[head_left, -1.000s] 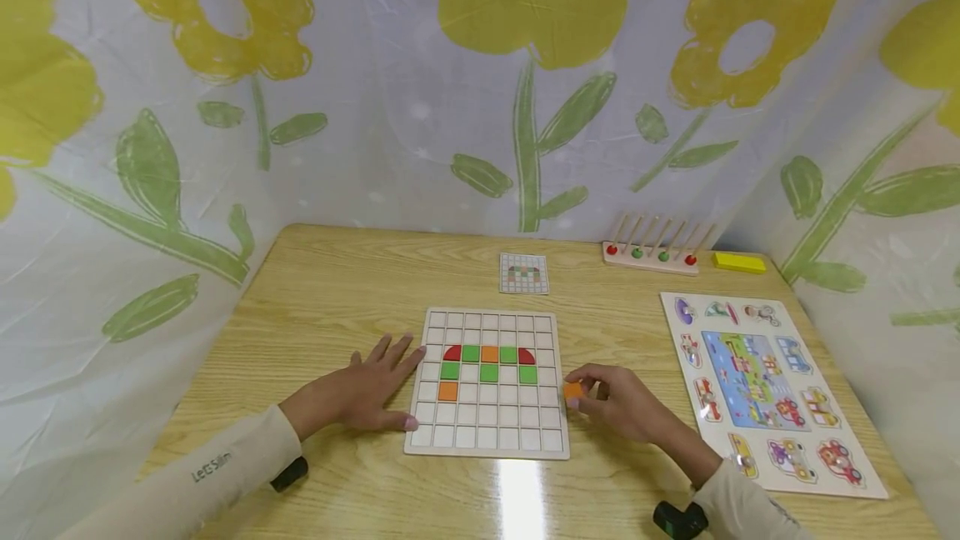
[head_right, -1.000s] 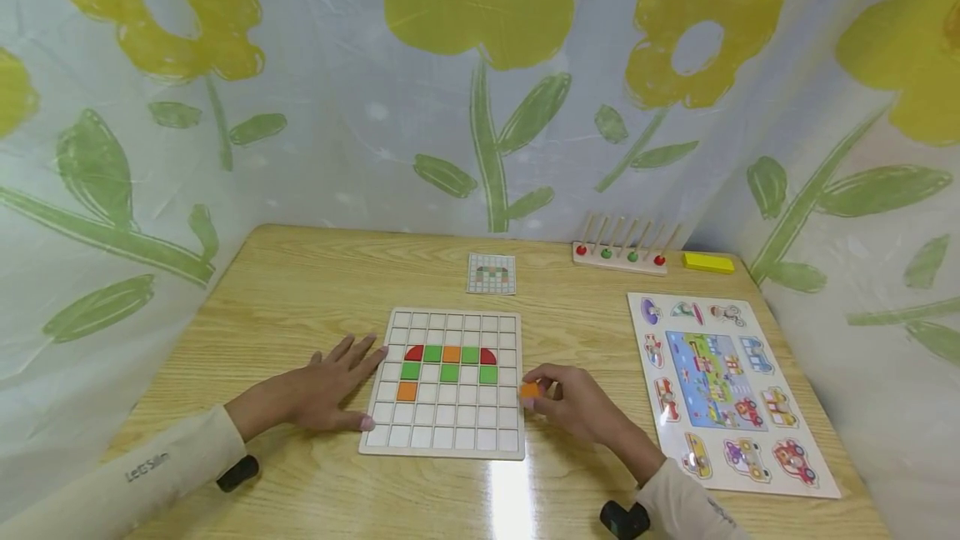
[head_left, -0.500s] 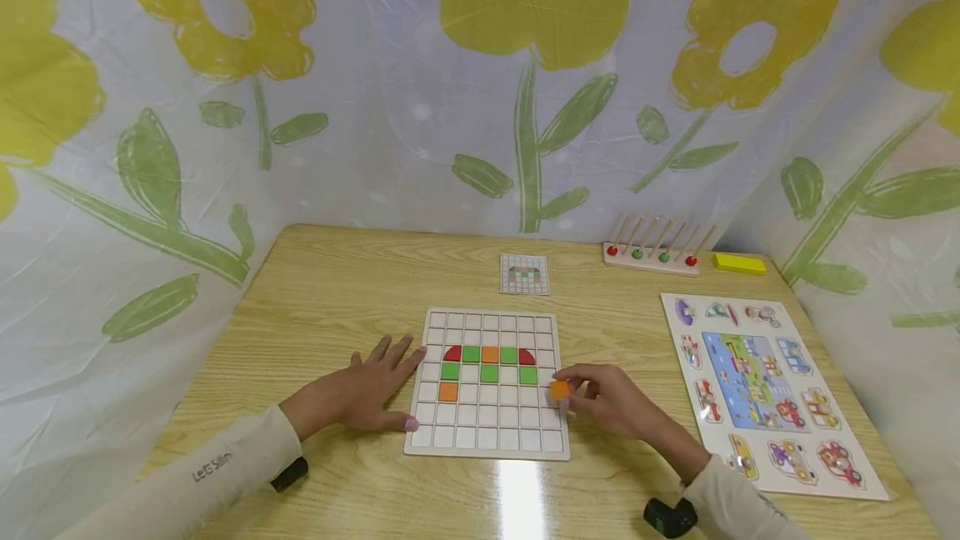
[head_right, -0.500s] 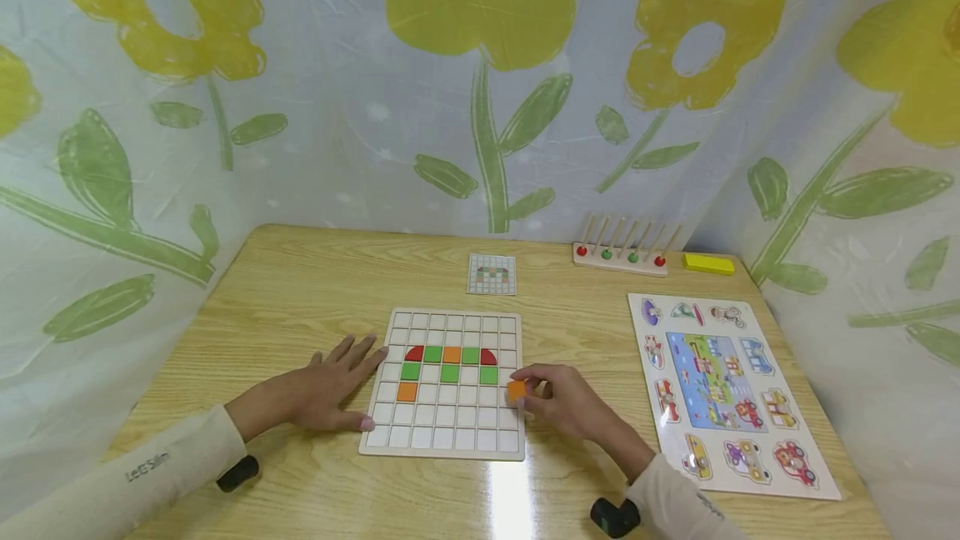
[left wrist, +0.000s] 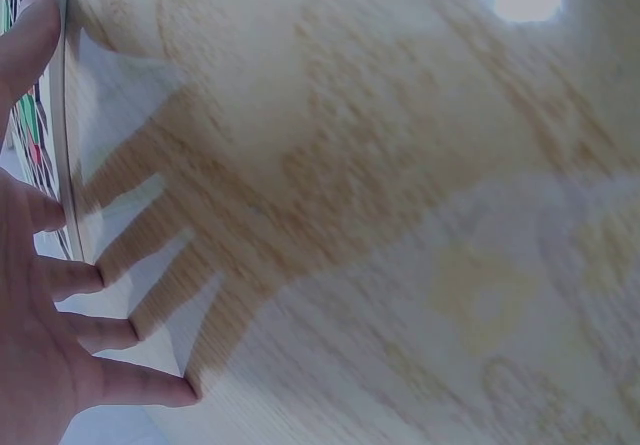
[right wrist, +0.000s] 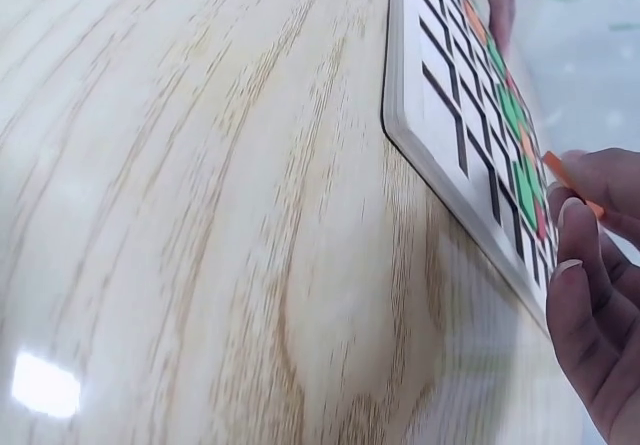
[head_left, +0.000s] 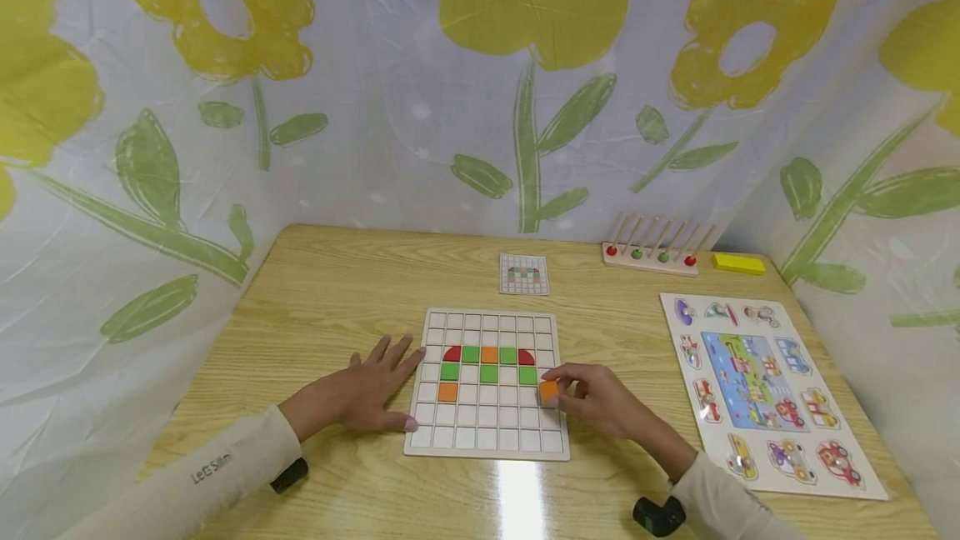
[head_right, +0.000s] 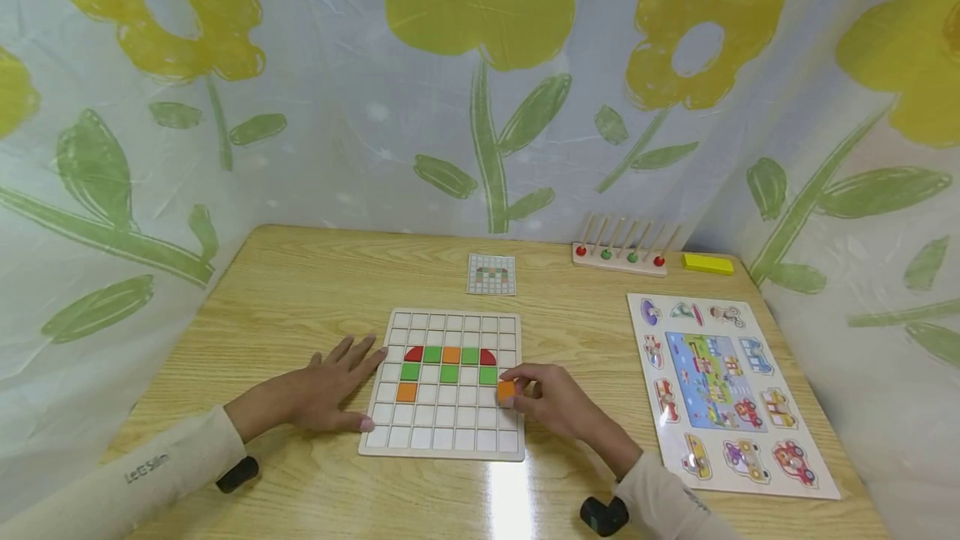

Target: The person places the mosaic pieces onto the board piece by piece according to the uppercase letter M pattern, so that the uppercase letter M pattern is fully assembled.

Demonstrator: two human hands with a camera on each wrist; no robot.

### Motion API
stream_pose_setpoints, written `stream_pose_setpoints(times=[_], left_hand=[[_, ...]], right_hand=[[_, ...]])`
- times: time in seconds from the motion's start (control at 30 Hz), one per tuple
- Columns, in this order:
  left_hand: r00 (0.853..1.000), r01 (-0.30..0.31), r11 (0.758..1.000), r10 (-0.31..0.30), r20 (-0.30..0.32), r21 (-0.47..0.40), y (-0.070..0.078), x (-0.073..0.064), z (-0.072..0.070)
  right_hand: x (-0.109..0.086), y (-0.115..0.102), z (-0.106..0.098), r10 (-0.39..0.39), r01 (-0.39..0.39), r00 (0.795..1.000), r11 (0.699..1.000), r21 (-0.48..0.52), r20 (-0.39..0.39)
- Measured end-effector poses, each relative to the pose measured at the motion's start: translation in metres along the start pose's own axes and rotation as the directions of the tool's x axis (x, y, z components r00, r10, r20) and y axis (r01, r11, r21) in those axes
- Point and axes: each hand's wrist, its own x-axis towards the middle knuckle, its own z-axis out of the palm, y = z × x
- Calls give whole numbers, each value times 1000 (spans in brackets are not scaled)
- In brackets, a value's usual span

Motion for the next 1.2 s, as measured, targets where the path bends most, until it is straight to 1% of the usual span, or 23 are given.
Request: stream_pose_setpoints(times=[0.4,0.63,1.0,1.2], left_hand=[[1000,0,1000,0,2,-11,1,-1,-1],[1000,-2,1000,2,-5,-11,1,-1,-1],[1000,4,1000,-4,-1,-6,-2,1,1],[1000,0,1000,0,1,-17,-2,0,1]], right_hand=[[5,-6,8,21,-23,999,998,58,29],[8,-6,12,3,-5,1000,998,60,24],[11,-7,18,25,-25,1000,999,39,14],[13,-6,19,34,-34,999,999,24,7]])
